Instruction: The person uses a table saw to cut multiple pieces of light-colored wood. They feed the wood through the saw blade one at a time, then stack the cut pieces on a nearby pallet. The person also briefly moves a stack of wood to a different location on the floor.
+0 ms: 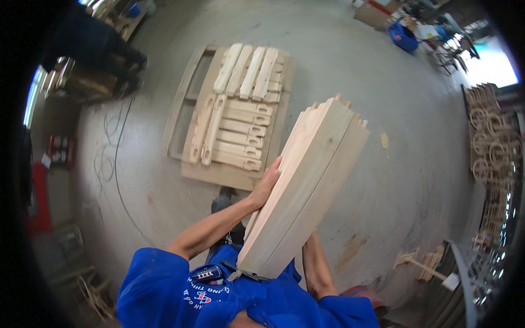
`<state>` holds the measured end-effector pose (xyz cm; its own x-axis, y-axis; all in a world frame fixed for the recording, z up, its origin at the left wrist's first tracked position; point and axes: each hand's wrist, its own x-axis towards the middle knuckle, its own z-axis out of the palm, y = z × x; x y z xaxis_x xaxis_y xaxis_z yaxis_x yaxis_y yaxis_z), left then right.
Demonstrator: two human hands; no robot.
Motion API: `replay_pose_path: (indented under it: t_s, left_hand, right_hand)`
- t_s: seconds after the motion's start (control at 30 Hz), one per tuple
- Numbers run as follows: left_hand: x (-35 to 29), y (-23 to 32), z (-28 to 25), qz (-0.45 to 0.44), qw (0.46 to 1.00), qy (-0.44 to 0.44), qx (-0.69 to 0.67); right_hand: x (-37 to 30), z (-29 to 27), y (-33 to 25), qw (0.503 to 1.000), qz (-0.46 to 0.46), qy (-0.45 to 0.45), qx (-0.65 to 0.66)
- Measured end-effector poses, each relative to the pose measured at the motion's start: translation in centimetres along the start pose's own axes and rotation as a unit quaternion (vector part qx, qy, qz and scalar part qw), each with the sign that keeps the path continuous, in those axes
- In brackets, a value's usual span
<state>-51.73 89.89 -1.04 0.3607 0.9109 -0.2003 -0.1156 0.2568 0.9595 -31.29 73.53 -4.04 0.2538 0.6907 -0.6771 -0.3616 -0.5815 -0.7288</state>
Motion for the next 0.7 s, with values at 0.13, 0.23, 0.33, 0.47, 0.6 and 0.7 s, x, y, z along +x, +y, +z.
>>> replay_pose_path:
  t_s: [0.13,0.23,0.33,0.47,0.6,0.7]
  left_hand:
    - [4.6,-1.9,3.9,0.005,0.999,0.044,-0.005]
    - [5.4,-3.4,6.1,-0.038,0.996,0.069,-0.029]
    - [6.6,-6.3,6.3,-0.026,0.995,0.082,-0.053]
    - [7.4,-11.8,4.5,-0.06,0.989,0.107,-0.079]
    - [9.1,-18.2,-1.1,-0.097,0.988,0.091,-0.08]
    - [9.6,-22.9,-6.4,-0.139,0.985,0.077,-0.072]
  right_hand:
    - [5.7,-3.2,-2.4,0.998,0.034,-0.034,-0.048]
    - [8.2,-4.8,-3.0,0.994,0.063,-0.052,-0.079]
    - [11.9,-4.1,-2.9,0.99,0.076,-0.07,-0.097]
    - [16.4,-1.7,0.4,0.985,0.101,-0.081,-0.118]
    - [21.9,2.4,5.9,0.979,0.115,-0.1,-0.135]
    - [26.4,6.1,11.0,0.979,0.118,-0.1,-0.135]
